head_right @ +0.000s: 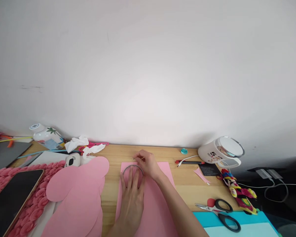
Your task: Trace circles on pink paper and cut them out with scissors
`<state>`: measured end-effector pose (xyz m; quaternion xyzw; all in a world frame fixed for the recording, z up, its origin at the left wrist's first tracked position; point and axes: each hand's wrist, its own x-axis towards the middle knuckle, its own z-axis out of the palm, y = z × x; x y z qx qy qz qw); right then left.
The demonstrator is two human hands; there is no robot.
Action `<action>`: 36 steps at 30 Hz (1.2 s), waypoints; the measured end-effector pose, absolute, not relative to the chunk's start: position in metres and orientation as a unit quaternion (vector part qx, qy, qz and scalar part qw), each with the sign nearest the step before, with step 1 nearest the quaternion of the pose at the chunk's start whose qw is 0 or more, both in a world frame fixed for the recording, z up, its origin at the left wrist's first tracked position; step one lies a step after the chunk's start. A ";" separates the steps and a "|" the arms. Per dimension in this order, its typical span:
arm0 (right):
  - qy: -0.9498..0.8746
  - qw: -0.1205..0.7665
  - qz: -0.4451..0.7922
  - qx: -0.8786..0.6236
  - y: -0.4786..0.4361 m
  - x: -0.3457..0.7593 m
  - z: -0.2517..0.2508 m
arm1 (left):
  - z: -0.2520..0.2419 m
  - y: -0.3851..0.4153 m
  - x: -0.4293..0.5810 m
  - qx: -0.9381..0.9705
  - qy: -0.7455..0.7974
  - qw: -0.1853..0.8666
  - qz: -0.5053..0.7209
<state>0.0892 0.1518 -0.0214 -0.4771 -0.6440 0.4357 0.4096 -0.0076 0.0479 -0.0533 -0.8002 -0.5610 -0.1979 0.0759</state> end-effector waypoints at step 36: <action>-0.919 0.111 0.300 -0.231 0.189 0.062 0.015 | -0.054 0.052 -0.006 -0.794 -0.564 0.144 -0.176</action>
